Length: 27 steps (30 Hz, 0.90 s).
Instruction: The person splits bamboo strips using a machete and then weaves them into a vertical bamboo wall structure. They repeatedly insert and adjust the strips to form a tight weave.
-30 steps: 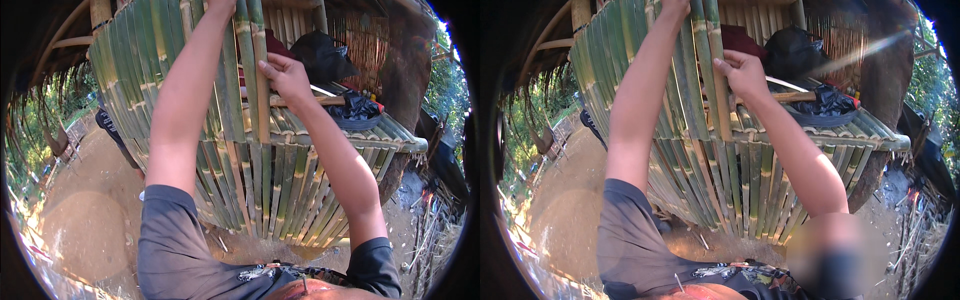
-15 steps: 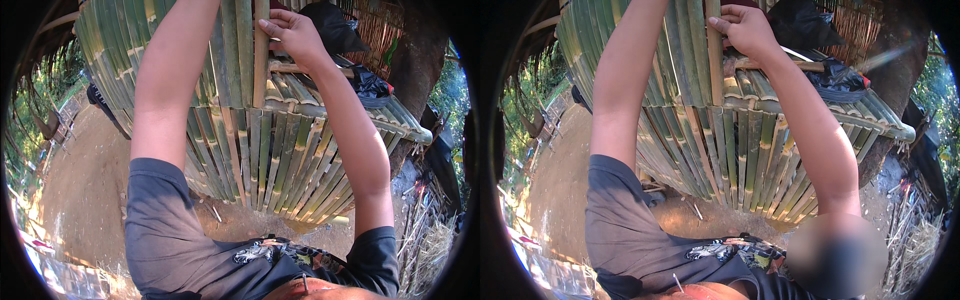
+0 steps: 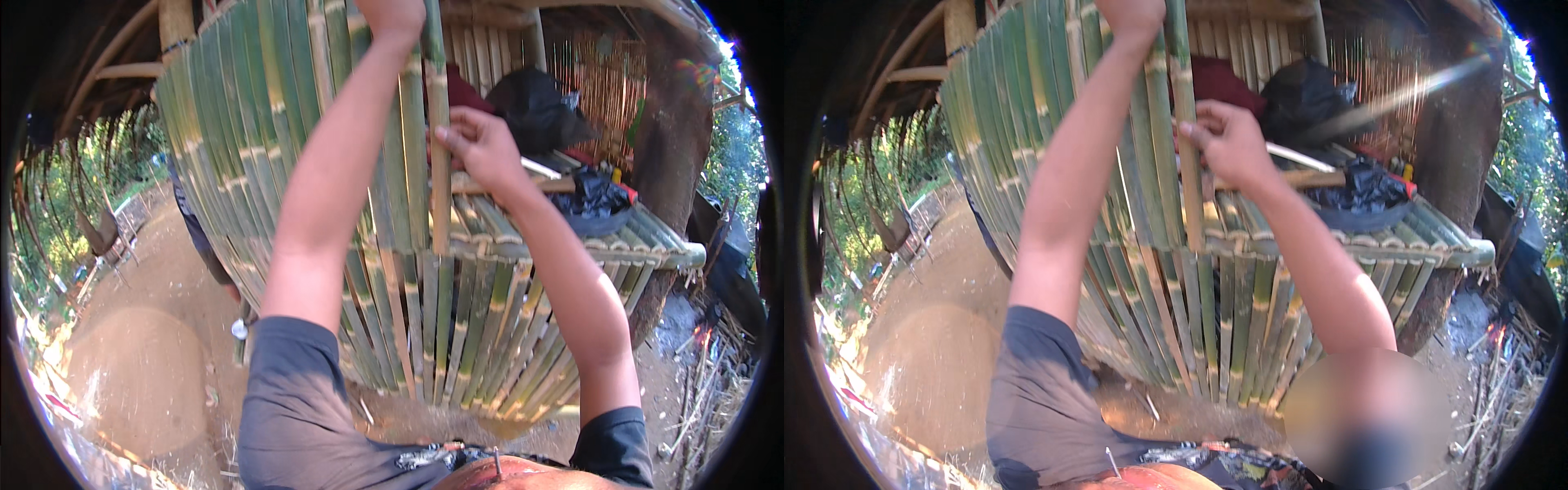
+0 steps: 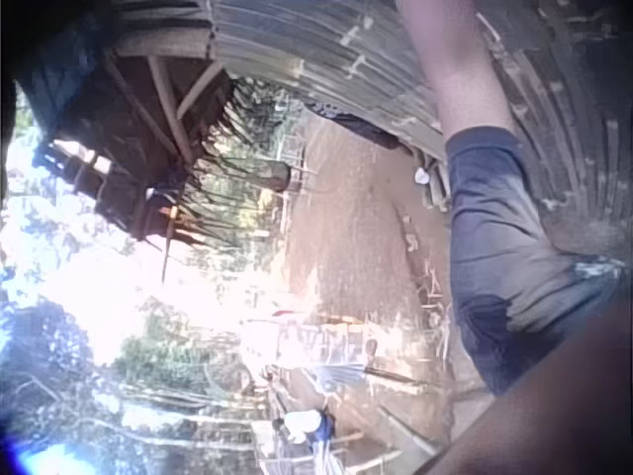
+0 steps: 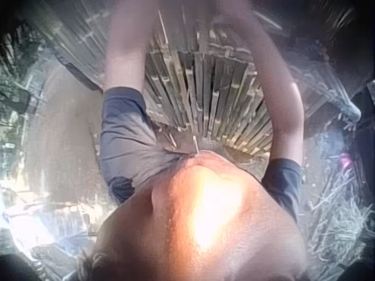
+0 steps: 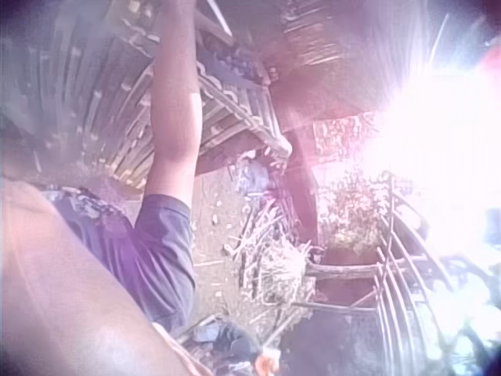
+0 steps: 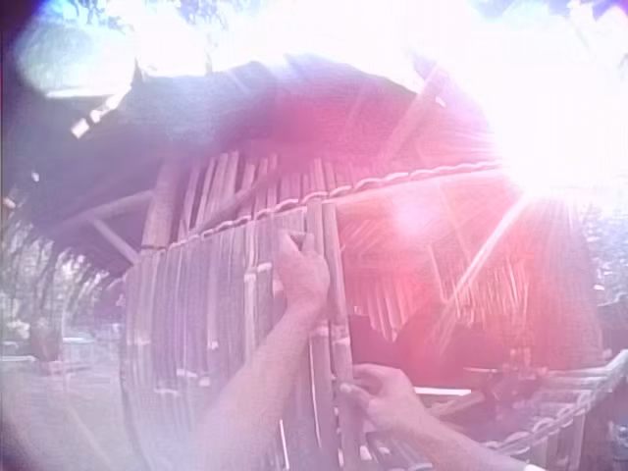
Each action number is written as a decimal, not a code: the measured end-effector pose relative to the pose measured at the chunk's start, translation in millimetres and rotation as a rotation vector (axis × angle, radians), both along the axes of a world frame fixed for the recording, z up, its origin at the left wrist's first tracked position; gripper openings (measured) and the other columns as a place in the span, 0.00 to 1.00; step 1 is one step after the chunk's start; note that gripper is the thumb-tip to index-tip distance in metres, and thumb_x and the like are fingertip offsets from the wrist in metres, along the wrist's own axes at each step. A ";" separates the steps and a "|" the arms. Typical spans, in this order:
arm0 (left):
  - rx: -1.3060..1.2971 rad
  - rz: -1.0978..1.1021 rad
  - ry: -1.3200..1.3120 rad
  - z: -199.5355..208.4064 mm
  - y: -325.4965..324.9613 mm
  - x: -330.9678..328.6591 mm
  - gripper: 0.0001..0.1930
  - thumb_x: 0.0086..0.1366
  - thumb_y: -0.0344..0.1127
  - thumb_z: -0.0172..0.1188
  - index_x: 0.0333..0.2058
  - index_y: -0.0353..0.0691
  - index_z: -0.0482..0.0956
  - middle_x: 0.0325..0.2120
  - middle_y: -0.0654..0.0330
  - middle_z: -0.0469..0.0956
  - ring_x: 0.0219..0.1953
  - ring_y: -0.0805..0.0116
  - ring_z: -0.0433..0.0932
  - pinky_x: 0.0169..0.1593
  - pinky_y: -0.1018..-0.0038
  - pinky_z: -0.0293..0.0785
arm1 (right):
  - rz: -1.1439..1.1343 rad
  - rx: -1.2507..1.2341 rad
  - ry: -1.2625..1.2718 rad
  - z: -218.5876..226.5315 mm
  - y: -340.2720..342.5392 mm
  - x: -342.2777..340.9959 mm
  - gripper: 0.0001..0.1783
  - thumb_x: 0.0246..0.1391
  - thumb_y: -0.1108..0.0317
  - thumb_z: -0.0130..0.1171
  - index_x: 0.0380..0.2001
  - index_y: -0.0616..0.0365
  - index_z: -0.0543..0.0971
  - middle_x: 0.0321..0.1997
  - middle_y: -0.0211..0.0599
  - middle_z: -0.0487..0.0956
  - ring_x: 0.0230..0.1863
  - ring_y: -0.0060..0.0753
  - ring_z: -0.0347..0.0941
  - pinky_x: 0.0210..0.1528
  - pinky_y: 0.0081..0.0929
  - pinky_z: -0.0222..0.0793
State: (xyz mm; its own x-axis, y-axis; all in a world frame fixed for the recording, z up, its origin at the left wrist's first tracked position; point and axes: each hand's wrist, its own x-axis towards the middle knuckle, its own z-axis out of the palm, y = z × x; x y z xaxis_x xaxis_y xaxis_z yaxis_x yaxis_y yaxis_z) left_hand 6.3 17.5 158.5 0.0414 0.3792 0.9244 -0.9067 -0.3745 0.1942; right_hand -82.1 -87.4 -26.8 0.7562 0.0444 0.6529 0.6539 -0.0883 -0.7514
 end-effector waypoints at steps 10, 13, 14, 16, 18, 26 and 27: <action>-0.074 -0.025 -0.327 -7.9 -10.7 -16.0 0.05 0.68 0.25 0.58 0.34 0.31 0.71 0.31 0.46 0.83 0.35 0.54 0.84 0.39 0.68 0.78 | -0.117 0.054 -0.145 -15.2 21.3 6.1 0.14 0.60 0.68 0.64 0.44 0.68 0.79 0.33 0.37 0.86 0.33 0.15 0.76 0.38 0.22 0.72; -0.033 0.002 -0.466 -9.9 -6.7 -10.3 0.06 0.67 0.25 0.60 0.34 0.31 0.72 0.33 0.46 0.84 0.37 0.55 0.85 0.40 0.68 0.79 | -0.107 0.034 -0.119 -11.6 21.7 2.2 0.16 0.60 0.68 0.64 0.47 0.68 0.79 0.35 0.38 0.86 0.34 0.14 0.77 0.39 0.22 0.73; -0.017 0.016 -0.462 -10.5 -3.9 -8.8 0.05 0.67 0.25 0.60 0.34 0.32 0.72 0.34 0.46 0.84 0.37 0.55 0.85 0.40 0.68 0.79 | -0.105 0.020 -0.107 -11.0 22.4 1.9 0.16 0.60 0.69 0.64 0.48 0.68 0.80 0.36 0.39 0.87 0.35 0.14 0.77 0.39 0.22 0.73; 0.010 0.036 -0.455 -10.9 -0.2 -9.2 0.05 0.66 0.25 0.61 0.34 0.32 0.72 0.35 0.47 0.84 0.38 0.55 0.85 0.41 0.68 0.80 | -0.100 0.030 -0.099 -10.9 22.5 3.7 0.16 0.60 0.69 0.64 0.48 0.68 0.80 0.36 0.39 0.87 0.35 0.15 0.78 0.39 0.22 0.74; 0.083 0.081 -0.475 -12.2 3.5 -8.6 0.05 0.66 0.25 0.60 0.33 0.33 0.71 0.37 0.47 0.83 0.40 0.48 0.83 0.42 0.62 0.79 | -0.107 0.029 -0.088 -11.0 23.5 3.3 0.16 0.60 0.69 0.64 0.48 0.67 0.80 0.36 0.38 0.87 0.35 0.15 0.78 0.39 0.22 0.74; 0.281 0.371 -0.427 -22.1 19.5 1.6 0.08 0.68 0.29 0.57 0.44 0.35 0.76 0.42 0.44 0.81 0.49 0.47 0.80 0.50 0.59 0.77 | -0.165 0.018 -0.076 -10.2 27.5 -4.5 0.12 0.60 0.70 0.63 0.44 0.66 0.82 0.36 0.39 0.87 0.35 0.14 0.78 0.38 0.21 0.74; 0.288 0.421 -0.443 -23.3 18.0 -5.9 0.11 0.68 0.30 0.55 0.47 0.33 0.76 0.41 0.43 0.80 0.47 0.45 0.80 0.50 0.57 0.76 | -0.160 0.069 -0.089 -11.7 27.6 -4.0 0.11 0.60 0.70 0.62 0.43 0.66 0.82 0.35 0.38 0.87 0.34 0.15 0.78 0.38 0.21 0.74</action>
State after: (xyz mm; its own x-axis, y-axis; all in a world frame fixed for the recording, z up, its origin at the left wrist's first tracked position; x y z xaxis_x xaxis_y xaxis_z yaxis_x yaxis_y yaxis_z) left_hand 0.4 35.5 135.2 -0.4620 0.0163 0.8868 -0.6430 -0.6948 -0.3222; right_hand -86.1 -59.8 -38.5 0.6890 -0.1190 0.7149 0.6999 -0.1466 -0.6990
